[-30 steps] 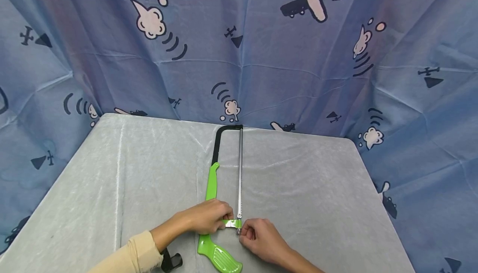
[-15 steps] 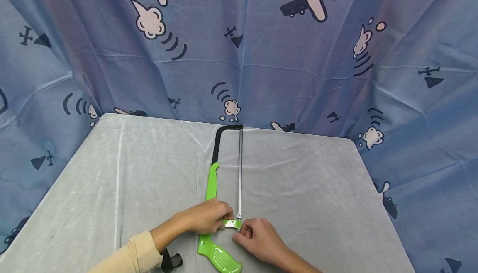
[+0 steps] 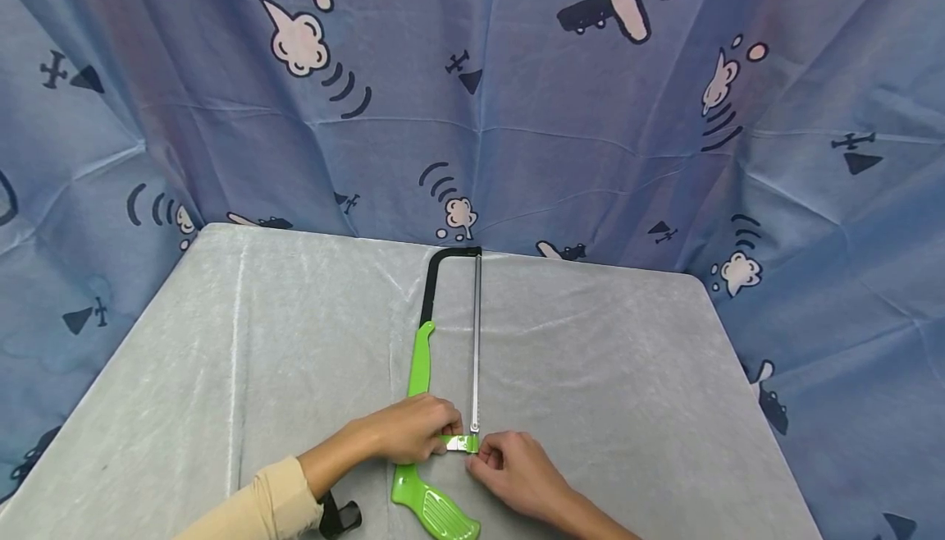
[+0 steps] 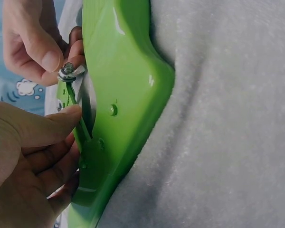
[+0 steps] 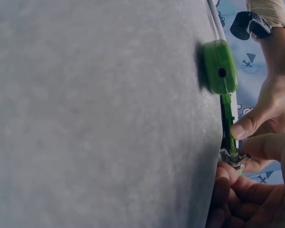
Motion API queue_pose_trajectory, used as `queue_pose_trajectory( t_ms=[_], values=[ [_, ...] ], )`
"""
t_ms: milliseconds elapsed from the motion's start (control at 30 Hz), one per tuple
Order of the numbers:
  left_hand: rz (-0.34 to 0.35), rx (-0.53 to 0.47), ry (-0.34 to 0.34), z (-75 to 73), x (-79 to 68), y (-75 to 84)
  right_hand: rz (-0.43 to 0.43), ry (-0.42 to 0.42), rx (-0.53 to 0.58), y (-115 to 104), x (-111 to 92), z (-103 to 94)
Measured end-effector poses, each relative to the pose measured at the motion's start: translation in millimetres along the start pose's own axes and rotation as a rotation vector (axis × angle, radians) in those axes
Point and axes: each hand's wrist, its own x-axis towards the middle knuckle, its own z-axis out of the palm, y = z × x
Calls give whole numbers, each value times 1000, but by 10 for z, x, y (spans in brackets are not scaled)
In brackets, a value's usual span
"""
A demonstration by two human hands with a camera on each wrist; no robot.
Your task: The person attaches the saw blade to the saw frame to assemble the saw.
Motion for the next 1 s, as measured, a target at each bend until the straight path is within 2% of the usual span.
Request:
queue_pose_trajectory(
  t_ms=[267,1000],
  values=[
    [4,5,-1,-4,-4,7,-10,-15,40,27,-9,-21],
    [4,12,6,6,-2,3,-56,-13,-5,44,-19,-13]
  ],
)
